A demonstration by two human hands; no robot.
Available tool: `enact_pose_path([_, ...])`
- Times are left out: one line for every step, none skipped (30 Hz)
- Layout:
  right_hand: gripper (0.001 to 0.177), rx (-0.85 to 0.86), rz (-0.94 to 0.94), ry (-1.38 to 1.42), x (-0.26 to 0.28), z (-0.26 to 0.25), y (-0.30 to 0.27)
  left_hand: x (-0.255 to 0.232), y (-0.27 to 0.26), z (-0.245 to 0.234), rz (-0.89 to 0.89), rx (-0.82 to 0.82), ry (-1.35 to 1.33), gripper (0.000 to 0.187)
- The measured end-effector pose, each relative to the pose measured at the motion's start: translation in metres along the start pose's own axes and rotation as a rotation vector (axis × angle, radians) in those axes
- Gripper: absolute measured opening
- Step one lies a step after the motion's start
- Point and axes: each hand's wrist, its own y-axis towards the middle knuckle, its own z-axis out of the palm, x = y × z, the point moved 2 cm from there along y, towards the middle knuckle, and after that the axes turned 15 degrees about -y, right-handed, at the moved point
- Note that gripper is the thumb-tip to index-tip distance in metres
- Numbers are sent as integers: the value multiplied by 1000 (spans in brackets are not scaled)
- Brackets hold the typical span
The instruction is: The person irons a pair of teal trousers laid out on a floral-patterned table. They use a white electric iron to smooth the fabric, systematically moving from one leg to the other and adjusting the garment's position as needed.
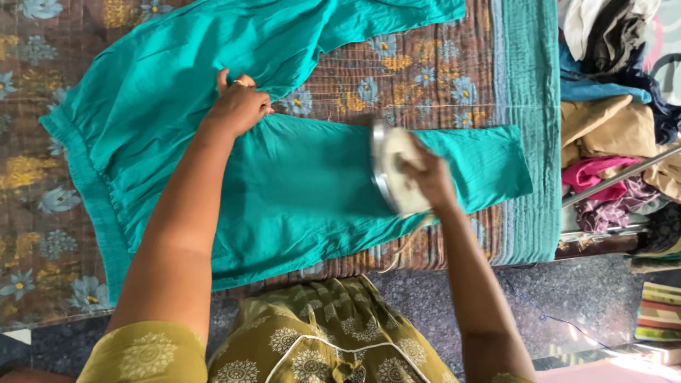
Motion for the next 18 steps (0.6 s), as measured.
enact_pose_path([67,-57,75,-55,-12,-18,3,-7,-1,-3,-40,13,42,17])
enact_pose_path([67,-114,150,-110,-23,-34,6,-17,-3,-3,-79,27,84,18])
enact_pose_path([65,-143,89,-25,-32,-44,7,-29,-5,-2,-30,-59,199,16])
enact_pose_path([64,-172,26,61,-40,-54,6,-44,-7,1,20,-146,313,15])
enact_pose_path([63,-202,-36,147,-47,-59,7,-58,-10,4,71,-234,426,15])
enact_pose_path([64,-227,-76,-1,-53,-60,8,-76,-14,11,91,-306,364,21])
enact_pose_path([66,-252,-114,-150,-58,-60,9,-98,-18,22,112,-378,298,28])
enact_pose_path([68,-276,-149,-300,-60,-59,9,-119,-23,34,112,-337,263,36])
enact_pose_path([62,-196,-164,-95,-60,-46,6,-140,-29,47,110,-298,223,46])
enact_pose_path([57,-115,-178,111,-56,-31,0,-159,-34,59,109,-292,136,49])
enact_pose_path([63,-84,-23,19,-51,-18,-11,-177,-39,73,108,-281,44,51])
enact_pose_path([69,-49,132,-70,-42,1,-23,-190,-41,84,106,-268,-48,54])
enact_pose_path([71,-7,134,-100,-27,16,-34,-198,-40,93,71,-281,-63,55])
enact_pose_path([73,35,135,-129,-12,25,-43,-206,-39,102,35,-294,-77,56])
enact_pose_path([73,55,96,-115,0,25,-47,-211,-37,110,-1,-308,-88,57])
enact_pose_path([73,75,57,-101,8,24,-50,-213,-37,114,-65,-291,-69,60])
enact_pose_path([73,94,12,-89,12,17,-51,-212,-35,115,-128,-280,-48,64])
enact_pose_path([72,70,25,-109,10,5,-50,-211,-34,114,-190,-270,-27,67])
